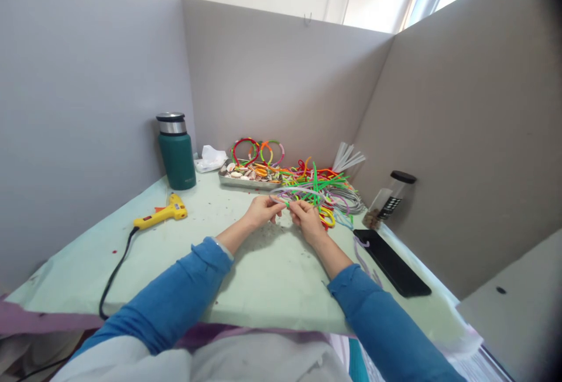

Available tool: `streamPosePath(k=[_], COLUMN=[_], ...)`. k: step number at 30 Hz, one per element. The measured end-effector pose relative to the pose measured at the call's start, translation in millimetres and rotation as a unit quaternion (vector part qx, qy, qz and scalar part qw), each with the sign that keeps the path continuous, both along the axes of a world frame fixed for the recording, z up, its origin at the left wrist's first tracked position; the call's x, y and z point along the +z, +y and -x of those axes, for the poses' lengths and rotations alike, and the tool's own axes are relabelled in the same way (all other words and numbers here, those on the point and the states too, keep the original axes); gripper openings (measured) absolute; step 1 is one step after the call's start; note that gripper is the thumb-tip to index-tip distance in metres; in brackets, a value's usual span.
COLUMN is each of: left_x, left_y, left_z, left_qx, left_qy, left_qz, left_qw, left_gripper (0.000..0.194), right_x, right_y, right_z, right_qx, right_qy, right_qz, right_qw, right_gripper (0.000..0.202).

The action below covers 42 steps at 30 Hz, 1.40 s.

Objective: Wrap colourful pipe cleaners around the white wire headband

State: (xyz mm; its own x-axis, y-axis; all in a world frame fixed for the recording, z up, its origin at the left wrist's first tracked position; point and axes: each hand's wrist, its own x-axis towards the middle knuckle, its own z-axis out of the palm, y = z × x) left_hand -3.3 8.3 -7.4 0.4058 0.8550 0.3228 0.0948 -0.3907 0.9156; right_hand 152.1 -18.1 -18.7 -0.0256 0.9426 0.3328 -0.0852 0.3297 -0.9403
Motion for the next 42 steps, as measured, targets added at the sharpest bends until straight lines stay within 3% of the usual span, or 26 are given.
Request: streamPosePath(k=[15,22,28,42], left_x=[2.8,7.8,11.0,6.4], left_y=[-12,-12,-9,-3], left_z=[1,0,1,6], left_qx=[-0.074,-0.090,0.002,-0.009], left_qy=[-0.078,-0.046,-0.048,-0.003], left_qz=[0.173,0.144,0.103,-0.012], left_qw=[0.979,0.984,0.994,1.000], left_gripper=[0.029,0.038,0.029,0.034], right_x=[1.0,0.9,-0.8,-3.9], right_y=[-1,1,2,5], right_z=[3,0,-2,-3], right_qx=[-0.048,-0.025,0.008,0.120], right_qy=[-0.063,-0.010,0.026,0.090], right_qz=[-0.028,-0.009,-0.001,0.064], right_qw=[0.996,1.000,1.000,0.987], right_gripper=[0.026,0.027,0.031,0.029])
